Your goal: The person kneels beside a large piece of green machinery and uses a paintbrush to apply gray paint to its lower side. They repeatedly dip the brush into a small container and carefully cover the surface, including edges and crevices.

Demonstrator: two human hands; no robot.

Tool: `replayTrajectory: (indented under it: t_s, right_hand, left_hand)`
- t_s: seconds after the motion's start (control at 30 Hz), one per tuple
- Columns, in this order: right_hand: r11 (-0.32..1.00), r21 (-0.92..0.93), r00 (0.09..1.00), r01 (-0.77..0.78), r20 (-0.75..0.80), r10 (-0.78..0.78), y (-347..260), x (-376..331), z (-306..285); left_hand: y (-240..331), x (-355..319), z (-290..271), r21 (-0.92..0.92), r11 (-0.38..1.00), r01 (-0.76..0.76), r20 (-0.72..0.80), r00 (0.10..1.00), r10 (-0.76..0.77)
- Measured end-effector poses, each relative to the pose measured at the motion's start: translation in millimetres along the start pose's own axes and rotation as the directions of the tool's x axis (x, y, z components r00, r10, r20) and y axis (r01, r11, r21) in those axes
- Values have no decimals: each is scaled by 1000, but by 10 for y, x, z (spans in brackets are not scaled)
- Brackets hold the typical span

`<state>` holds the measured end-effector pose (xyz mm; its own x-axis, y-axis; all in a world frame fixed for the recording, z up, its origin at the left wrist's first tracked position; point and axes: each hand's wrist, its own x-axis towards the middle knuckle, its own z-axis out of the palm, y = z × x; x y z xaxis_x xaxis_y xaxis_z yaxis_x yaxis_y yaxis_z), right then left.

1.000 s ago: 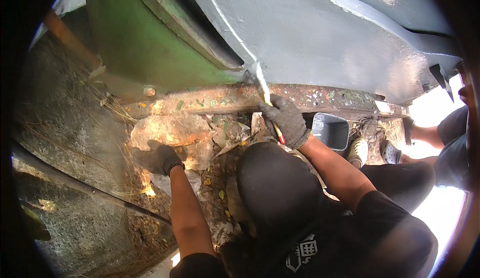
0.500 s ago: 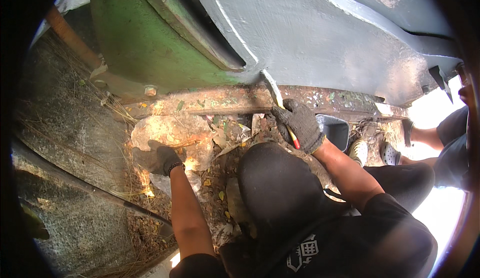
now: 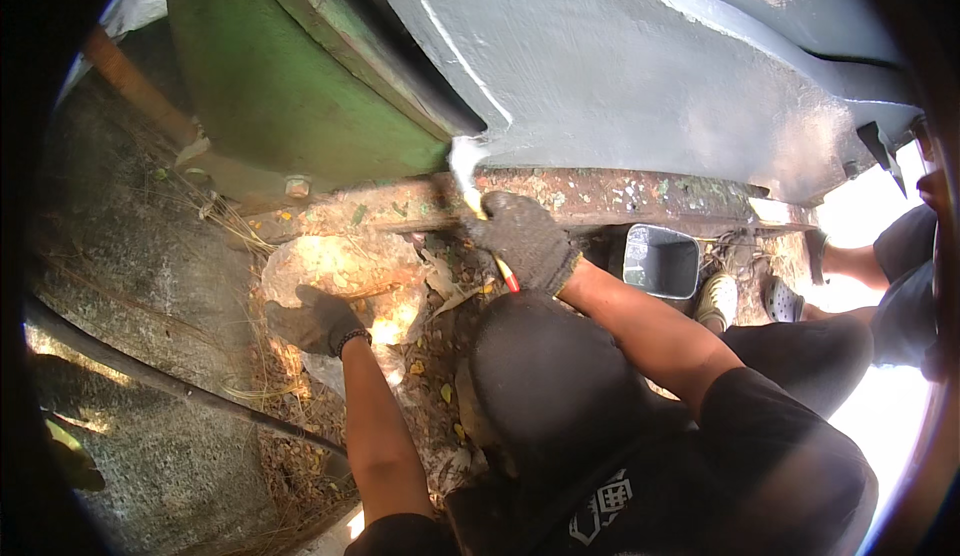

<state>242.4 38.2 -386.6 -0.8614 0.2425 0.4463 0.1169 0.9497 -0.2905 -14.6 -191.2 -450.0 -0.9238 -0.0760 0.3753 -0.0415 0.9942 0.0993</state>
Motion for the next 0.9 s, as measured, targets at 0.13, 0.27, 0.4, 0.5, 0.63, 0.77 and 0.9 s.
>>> replayTrajectory:
  t_s: [0.13, 0.27, 0.4, 0.5, 0.63, 0.77, 0.9]
  right_hand:
    - [999, 30, 997, 25, 78, -27, -63, 29, -105]
    - [645, 370, 740, -669, 412, 532, -47, -164, -557]
    - [522, 559, 745, -644, 301, 596, -93, -393, -741]
    - [676, 500, 834, -541, 215, 508, 37, -304, -578]
    - [993, 121, 995, -12, 98, 0, 90, -61, -221]
    - [966, 195, 984, 167, 20, -175, 99, 42, -148]
    - [960, 271, 976, -75, -179, 127, 105, -44, -538]
  left_hand:
    - [-249, 124, 265, -126, 992, 10, -163, 986, -30]
    - [-224, 62, 183, -152, 988, -4, -65, 998, -6]
    - [-417, 122, 526, 134, 988, -78, -156, 983, 99]
    - [-211, 75, 311, -159, 985, -67, -203, 979, 34]
    - [-195, 49, 200, -389, 921, -30, -197, 979, -52]
    - [-301, 130, 392, -191, 973, -129, -325, 944, 61]
    - [-319, 121, 376, -255, 957, -138, -333, 942, 47]
